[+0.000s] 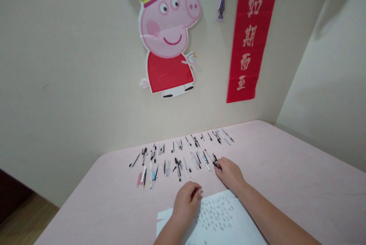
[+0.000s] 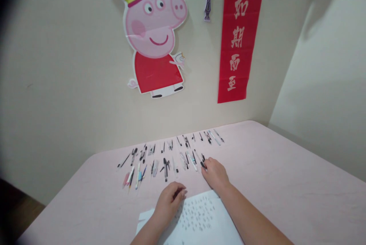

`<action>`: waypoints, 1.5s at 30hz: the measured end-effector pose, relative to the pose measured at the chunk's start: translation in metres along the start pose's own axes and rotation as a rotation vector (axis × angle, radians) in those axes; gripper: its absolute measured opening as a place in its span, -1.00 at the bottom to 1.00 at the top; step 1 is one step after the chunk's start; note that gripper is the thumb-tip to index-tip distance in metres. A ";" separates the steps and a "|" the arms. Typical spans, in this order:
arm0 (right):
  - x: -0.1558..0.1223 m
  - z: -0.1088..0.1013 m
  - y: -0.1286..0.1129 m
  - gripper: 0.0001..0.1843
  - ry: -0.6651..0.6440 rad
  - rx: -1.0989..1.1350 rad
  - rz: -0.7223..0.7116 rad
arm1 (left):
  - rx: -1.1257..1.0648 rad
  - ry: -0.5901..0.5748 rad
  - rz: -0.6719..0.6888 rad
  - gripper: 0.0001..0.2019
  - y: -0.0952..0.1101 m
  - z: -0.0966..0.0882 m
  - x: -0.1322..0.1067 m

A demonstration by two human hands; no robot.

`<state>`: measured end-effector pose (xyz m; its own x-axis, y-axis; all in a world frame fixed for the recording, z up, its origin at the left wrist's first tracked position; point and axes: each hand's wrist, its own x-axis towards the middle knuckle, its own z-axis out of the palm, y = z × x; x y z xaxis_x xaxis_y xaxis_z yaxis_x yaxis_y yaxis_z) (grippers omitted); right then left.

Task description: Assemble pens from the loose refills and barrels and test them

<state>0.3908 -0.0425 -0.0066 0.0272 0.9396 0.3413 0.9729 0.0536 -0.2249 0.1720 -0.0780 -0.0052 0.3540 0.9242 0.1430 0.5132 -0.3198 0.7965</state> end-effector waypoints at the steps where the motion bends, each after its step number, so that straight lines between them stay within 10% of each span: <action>1: 0.000 0.000 0.001 -0.88 0.007 0.003 0.003 | -0.002 0.004 0.002 -0.83 0.000 0.000 0.000; 11: -0.001 -0.006 -0.002 -0.85 0.120 0.339 -0.132 | -0.138 0.022 -0.025 -0.84 -0.007 0.004 0.001; 27: -0.018 -0.015 -0.034 -0.78 -0.128 0.537 -0.520 | -0.798 0.187 -0.268 -0.44 -0.007 -0.002 0.005; 39: -0.020 -0.018 -0.039 -0.77 -0.185 0.601 -0.534 | -0.664 0.182 -0.148 -0.66 -0.013 -0.001 0.002; 45: -0.014 -0.012 -0.024 -0.85 0.004 0.533 -0.277 | -0.794 0.232 -0.263 -0.61 -0.007 -0.003 0.002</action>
<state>0.3693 -0.0612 0.0046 -0.2093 0.8653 0.4554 0.6944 0.4594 -0.5538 0.1670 -0.0736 -0.0090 0.0875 0.9946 -0.0556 -0.1724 0.0701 0.9825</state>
